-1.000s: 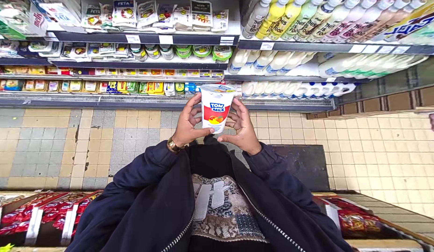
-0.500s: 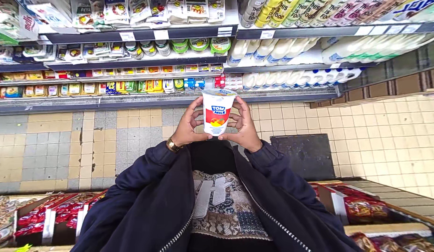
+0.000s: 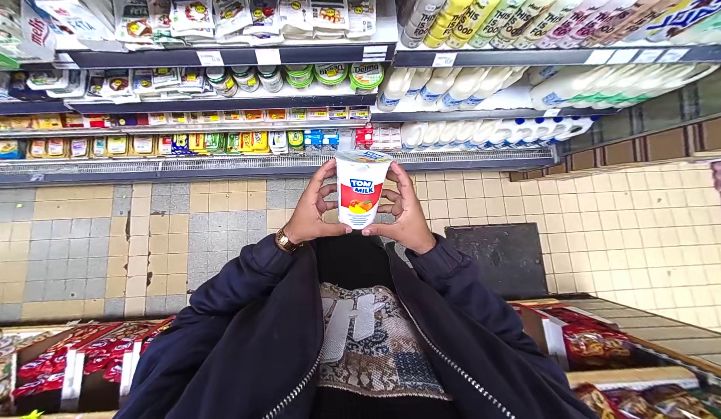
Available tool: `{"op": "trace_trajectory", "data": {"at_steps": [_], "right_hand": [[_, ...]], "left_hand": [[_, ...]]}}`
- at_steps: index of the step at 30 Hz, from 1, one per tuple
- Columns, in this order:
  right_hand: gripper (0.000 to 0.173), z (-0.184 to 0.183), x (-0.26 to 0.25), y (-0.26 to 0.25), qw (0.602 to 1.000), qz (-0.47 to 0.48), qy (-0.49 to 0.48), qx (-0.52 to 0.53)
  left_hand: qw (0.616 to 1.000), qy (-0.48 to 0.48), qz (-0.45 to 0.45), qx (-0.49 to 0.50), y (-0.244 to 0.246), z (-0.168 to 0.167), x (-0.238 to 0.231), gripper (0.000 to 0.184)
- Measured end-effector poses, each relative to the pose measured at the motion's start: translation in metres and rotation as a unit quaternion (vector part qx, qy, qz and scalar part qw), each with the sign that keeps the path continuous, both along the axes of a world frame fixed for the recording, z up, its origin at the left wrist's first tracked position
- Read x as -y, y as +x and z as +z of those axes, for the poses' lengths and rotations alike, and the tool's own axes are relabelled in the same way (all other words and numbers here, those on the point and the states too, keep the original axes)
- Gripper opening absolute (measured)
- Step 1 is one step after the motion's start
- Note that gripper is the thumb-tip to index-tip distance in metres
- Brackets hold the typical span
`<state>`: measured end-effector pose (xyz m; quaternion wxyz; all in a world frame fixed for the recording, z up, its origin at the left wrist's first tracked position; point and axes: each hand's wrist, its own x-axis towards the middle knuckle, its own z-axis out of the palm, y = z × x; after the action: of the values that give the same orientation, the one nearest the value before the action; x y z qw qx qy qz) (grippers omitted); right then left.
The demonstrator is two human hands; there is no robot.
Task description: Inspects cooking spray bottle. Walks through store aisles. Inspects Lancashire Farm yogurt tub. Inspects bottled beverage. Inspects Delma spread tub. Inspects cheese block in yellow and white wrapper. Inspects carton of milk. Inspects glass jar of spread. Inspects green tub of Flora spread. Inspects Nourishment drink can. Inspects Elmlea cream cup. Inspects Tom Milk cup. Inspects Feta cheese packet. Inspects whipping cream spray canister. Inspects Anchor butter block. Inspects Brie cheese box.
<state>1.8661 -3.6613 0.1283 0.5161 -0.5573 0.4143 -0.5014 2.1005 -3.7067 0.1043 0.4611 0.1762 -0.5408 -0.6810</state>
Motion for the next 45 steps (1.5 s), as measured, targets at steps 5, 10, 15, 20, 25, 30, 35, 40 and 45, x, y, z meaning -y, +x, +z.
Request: {"op": "trace_trajectory", "data": {"at_steps": [5,10,15,20,25,30,35,40,45], "right_hand": [[0.126,0.002,0.000,0.001,1.000,-0.003,0.000,-0.007],[0.126,0.003,0.000,0.001,1.000,-0.011,0.003,-0.012],[0.126,0.003,0.001,0.001,1.000,-0.013,0.005,-0.010],[0.128,0.003,0.002,0.002,1.000,-0.019,0.008,-0.008],[0.127,0.004,0.003,0.001,1.000,-0.024,0.008,-0.004],[0.127,0.005,0.010,-0.003,1.000,-0.018,0.006,-0.003],[0.126,0.003,0.022,-0.010,1.000,-0.007,0.001,-0.001],[0.119,0.005,0.040,-0.024,0.999,-0.017,-0.020,-0.036],[0.084,0.013,0.072,-0.043,0.998,-0.040,-0.048,0.009]], "left_hand": [[1.000,-0.005,-0.009,-0.005,0.001,-0.002,0.004,0.123],[1.000,-0.004,-0.015,-0.006,0.000,-0.003,0.007,0.124],[1.000,-0.001,-0.017,-0.006,-0.001,-0.002,0.009,0.124],[1.000,-0.006,-0.023,-0.010,0.000,-0.003,0.012,0.123],[1.000,-0.009,-0.024,-0.007,-0.002,-0.003,0.016,0.124],[1.000,-0.006,-0.023,0.001,-0.006,-0.001,0.023,0.128],[1.000,-0.002,-0.017,0.005,-0.013,-0.001,0.033,0.128],[1.000,-0.001,-0.013,0.007,-0.025,0.001,0.046,0.129],[1.000,-0.004,-0.010,0.015,-0.043,0.005,0.063,0.128]]}}
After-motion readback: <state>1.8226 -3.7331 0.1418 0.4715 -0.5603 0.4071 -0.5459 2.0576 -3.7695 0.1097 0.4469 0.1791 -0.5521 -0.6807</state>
